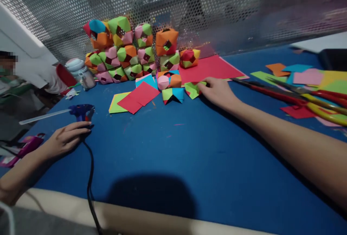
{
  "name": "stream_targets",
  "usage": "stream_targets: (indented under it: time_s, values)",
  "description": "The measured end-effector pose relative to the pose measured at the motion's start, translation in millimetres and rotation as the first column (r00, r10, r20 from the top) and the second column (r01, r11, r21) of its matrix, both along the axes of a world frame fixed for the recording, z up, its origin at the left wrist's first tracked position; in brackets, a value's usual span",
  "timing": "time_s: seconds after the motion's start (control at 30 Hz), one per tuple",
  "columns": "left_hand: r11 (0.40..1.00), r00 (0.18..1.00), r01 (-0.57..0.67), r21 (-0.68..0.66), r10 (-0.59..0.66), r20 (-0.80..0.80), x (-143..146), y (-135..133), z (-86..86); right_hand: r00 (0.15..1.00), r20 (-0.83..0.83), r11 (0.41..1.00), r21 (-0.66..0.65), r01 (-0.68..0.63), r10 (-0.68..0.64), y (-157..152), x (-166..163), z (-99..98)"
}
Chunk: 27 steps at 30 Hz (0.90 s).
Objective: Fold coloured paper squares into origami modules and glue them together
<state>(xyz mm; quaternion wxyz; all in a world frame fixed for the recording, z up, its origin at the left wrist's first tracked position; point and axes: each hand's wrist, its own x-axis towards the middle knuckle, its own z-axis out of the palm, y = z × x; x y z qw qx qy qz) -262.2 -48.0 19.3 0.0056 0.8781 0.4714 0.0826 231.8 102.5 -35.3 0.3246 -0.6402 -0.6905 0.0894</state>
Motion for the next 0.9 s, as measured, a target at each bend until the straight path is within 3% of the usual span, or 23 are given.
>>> stream_targets:
  time_s: [0.17,0.3,0.47,0.7,0.9]
  values:
    - [0.994,0.994,-0.109,-0.005,0.110,0.025,10,-13,12.0,1.000,0.011,0.999,-0.025,0.026,-0.026,-2,-1,0.9]
    - [0.985,0.984,-0.169,0.042,0.166,0.066,12,-15,8.3,0.999,0.020,0.999,-0.027,0.040,-0.039,-2,-1,0.0]
    - [0.984,0.985,-0.170,0.061,0.168,0.033,11,-9,1.9,0.999,0.023,0.999,-0.032,0.040,-0.039,-2,-2,-0.2]
    - [0.988,0.988,-0.153,0.002,0.153,0.012,1,5,15.9,0.999,0.018,0.999,-0.042,0.034,-0.033,-4,-4,3.4]
    - [0.988,0.988,-0.149,-0.044,0.146,-0.050,-13,-3,19.9,1.000,0.008,0.999,-0.037,0.029,-0.029,-3,-5,4.2]
